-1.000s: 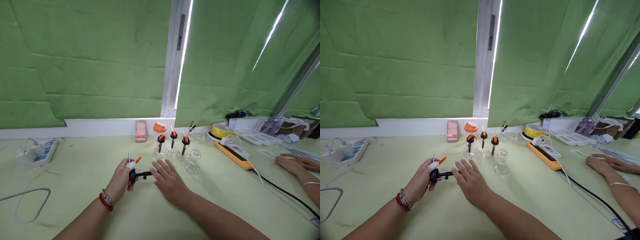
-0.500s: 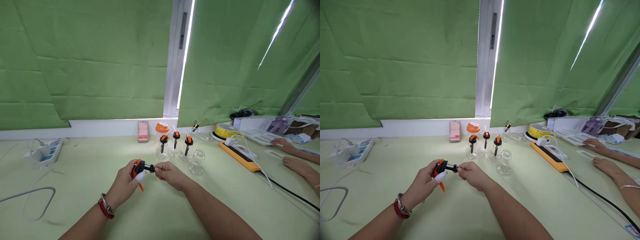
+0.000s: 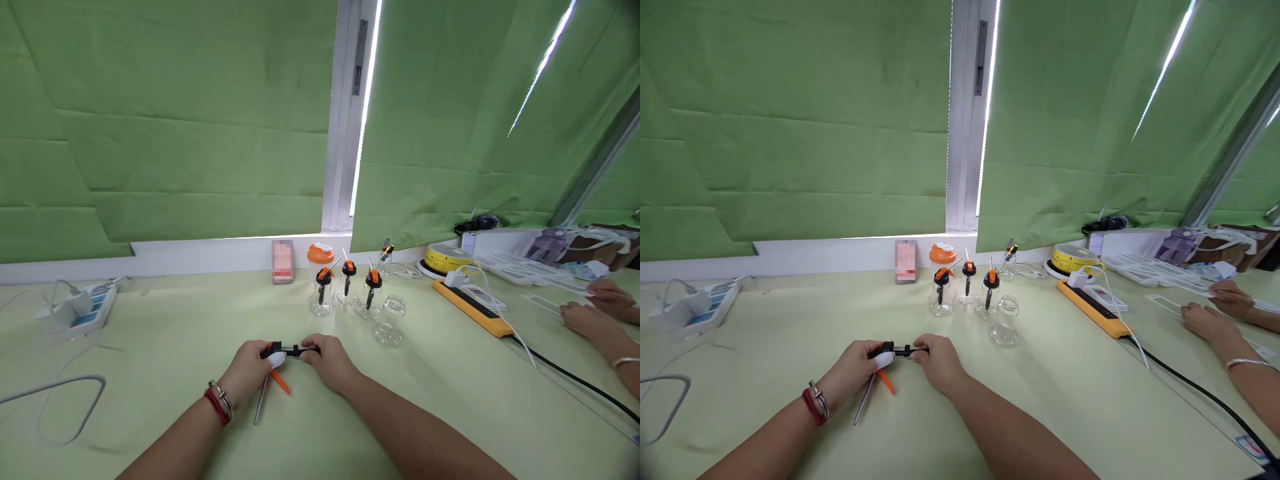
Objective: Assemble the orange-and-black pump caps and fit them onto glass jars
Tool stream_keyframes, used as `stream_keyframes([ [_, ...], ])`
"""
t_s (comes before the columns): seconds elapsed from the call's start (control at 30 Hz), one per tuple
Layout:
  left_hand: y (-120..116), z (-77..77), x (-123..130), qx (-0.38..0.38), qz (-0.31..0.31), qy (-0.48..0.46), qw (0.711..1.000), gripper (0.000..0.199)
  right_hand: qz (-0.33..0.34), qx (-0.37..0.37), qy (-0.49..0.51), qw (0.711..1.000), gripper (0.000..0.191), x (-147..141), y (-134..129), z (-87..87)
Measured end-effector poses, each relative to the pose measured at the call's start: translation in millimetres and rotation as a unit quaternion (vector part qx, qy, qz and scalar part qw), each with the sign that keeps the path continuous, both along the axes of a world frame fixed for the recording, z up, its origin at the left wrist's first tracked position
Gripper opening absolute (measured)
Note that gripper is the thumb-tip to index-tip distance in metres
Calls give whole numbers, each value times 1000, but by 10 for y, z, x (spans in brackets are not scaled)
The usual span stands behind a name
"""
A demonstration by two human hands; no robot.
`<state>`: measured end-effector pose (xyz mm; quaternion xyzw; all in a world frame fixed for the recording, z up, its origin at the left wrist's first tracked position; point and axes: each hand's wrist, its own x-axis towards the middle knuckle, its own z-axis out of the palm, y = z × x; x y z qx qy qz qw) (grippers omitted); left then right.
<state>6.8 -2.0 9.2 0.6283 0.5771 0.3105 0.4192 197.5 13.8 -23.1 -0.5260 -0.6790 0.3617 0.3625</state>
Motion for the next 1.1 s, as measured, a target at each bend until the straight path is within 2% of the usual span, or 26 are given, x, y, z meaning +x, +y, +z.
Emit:
stream_keyframes([
  [0.27, 3, -40, 29, 42, 13, 51, 998, 25, -44, 9, -3, 999, 24, -120, 69, -59],
  [0.5, 35, -77, 57, 59, 25, 84, 994, 22, -27, 13, -9, 1000, 28, -221, 112, -61],
  [0.67, 49, -64, 61, 58, 19, 96, 994, 24, -13, 19, -19, 1000, 19, -214, 119, -50],
  [0.8, 58, -76, 56, 55, 11, 105, 993, 24, -17, 16, -13, 1000, 23, -212, 131, -68],
  [0.9, 65, -86, 52, 52, 4, 111, 992, 25, -20, 16, -18, 1000, 17, -215, 140, -89],
  [1.1, 63, -75, 53, 47, -4, 120, 992, 28, -18, 29, -26, 999, 18, -202, 160, -121],
])
